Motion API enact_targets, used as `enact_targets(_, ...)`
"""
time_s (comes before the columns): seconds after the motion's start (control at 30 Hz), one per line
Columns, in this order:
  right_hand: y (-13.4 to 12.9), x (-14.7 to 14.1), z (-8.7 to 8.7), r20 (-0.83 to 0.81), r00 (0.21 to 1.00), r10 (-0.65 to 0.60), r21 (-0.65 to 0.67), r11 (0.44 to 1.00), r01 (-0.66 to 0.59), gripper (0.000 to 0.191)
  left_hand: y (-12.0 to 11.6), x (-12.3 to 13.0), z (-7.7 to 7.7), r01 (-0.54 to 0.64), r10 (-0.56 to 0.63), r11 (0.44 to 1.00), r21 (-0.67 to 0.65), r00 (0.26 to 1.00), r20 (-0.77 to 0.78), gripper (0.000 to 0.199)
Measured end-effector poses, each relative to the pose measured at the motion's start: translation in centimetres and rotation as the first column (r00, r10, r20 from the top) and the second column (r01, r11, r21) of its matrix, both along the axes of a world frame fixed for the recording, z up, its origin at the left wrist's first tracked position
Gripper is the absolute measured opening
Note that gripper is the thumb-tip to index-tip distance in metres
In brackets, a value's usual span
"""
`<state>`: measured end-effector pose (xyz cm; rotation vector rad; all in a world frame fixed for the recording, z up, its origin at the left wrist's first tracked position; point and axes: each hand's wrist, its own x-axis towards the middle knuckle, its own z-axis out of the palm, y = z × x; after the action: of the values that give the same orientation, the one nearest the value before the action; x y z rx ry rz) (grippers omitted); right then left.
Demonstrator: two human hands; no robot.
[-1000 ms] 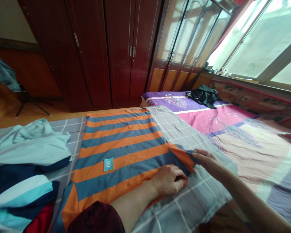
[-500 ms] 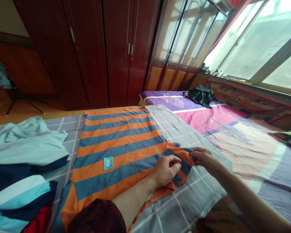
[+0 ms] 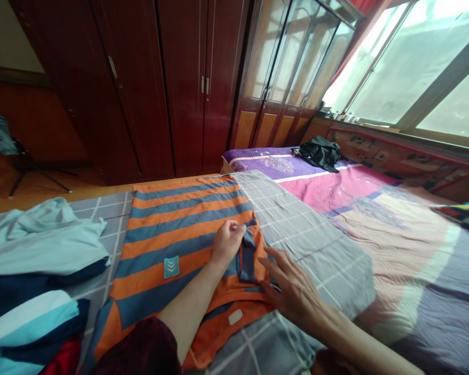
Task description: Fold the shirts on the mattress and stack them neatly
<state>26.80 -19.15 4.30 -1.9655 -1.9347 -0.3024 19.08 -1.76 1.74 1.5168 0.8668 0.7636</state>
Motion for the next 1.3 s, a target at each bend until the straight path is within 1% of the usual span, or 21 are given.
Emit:
enact_targets(0.07, -1.3, 1.5, -0.8, -0.011, 0.997, -0.078, -0.039, 0.996, 0.078, 0.035, -0.7, -0.2, 0.2, 0.075, -0.056, 0.986, 0.151, 0.991, -0.121, 0.026)
enact_targets(0.1, -2.0, 2.1, -1.0, -0.024, 0.994, -0.109, -0.066, 0.992, 0.108, 0.035, -1.1, -0.3, 0.3, 0.113, -0.060, 0.962, 0.250, 0.975, -0.212, 0.030)
enact_targets(0.17, -3.0, 2.8, -1.2, -0.055, 0.987, -0.151, -0.128, 0.981, 0.143, 0.035, -1.8, -0.5, 0.7, 0.196, -0.010, 0.881, 0.431, 0.918, -0.396, 0.037)
enact_targets(0.2, -3.4, 2.9, -1.3, -0.068, 0.984, -0.163, -0.165, 0.975, 0.150, 0.033, -2.1, -0.6, 0.8, 0.229, 0.026, 0.842, 0.488, 0.887, -0.461, 0.039)
enact_targets(0.27, -3.7, 2.9, -1.3, -0.080, 0.981, -0.176, -0.252, 0.956, 0.150, 0.028, -2.6, -0.6, 1.0, 0.261, 0.074, 0.808, 0.529, 0.845, -0.530, 0.041)
enact_targets(0.37, -3.6, 2.5, -1.2, -0.060, 0.979, -0.193, -0.323, 0.932, 0.164, 0.027, -2.8, -0.5, 0.9, 0.303, 0.095, 0.790, 0.534, 0.799, -0.594, 0.033)
enact_targets(0.47, -3.2, 2.4, -1.2, -0.051, 0.974, -0.219, -0.310, 0.931, 0.193, 0.031, -2.9, -0.1, 0.6, 0.355, 0.061, 0.768, 0.534, 0.789, -0.612, 0.014)
enact_targets(0.53, -3.1, 2.5, -1.4, -0.058, 0.973, -0.225, -0.294, 0.935, 0.199, 0.033, -2.8, 0.1, 0.5, 0.365, 0.042, 0.763, 0.533, 0.795, -0.605, 0.008)
enact_targets(0.57, -3.1, 2.5, -1.6, -0.060, 0.972, -0.226, -0.277, 0.940, 0.201, 0.034, -2.6, 0.1, 0.6, 0.352, 0.049, 0.769, 0.534, 0.800, -0.598, 0.007)
enact_targets(0.63, -3.2, 2.7, -2.0, -0.068, 0.972, -0.227, -0.233, 0.950, 0.206, 0.036, -1.8, 0.1, 0.8, 0.290, 0.099, 0.799, 0.528, 0.802, -0.589, 0.009)
enact_targets(0.73, -3.7, 2.7, -2.6, -0.078, 0.965, -0.250, -0.170, 0.957, 0.235, 0.040, -0.5, -0.3, 1.1, 0.188, 0.175, 0.850, 0.493, 0.780, -0.601, 0.011)
enact_targets(0.8, -3.8, 2.6, -2.8, -0.076, 0.960, -0.269, -0.169, 0.952, 0.254, 0.041, -0.1, -0.5, 1.2, 0.182, 0.173, 0.863, 0.471, 0.769, -0.615, 0.011)
enact_targets(0.87, -3.8, 2.3, -2.6, -0.060, 0.956, -0.288, -0.201, 0.941, 0.271, 0.035, -0.3, -0.6, 1.4, 0.236, 0.135, 0.851, 0.469, 0.765, -0.630, 0.018)
enact_targets(0.97, -3.6, 2.0, -2.1, -0.025, 0.943, -0.332, -0.270, 0.910, 0.314, 0.014, -1.3, -0.8, 1.6, 0.372, 0.060, 0.800, 0.472, 0.732, -0.679, 0.038)
enact_targets(1.03, -3.4, 1.8, -1.8, -0.021, 0.930, -0.366, -0.295, 0.891, 0.344, 0.013, -1.8, -0.9, 1.8, 0.435, 0.024, 0.774, 0.460, 0.706, -0.708, 0.040)
enact_targets(1.13, -3.1, 1.7, -1.6, -0.069, 0.916, -0.394, -0.288, 0.887, 0.360, 0.011, -2.1, -1.0, 1.7, 0.471, -0.034, 0.771, 0.429, 0.704, -0.710, 0.042)
enact_targets(1.23, -3.0, 1.6, -1.7, -0.122, 0.905, -0.407, -0.275, 0.890, 0.364, 0.007, -2.1, -1.0, 1.5, 0.481, -0.103, 0.774, 0.412, 0.737, -0.668, 0.049)
enact_targets(1.3, -3.0, 1.5, -1.9, -0.143, 0.897, -0.419, -0.270, 0.888, 0.372, 0.011, -2.0, -0.9, 1.6, 0.487, -0.185, 0.788, 0.376, 0.771, -0.609, 0.051)
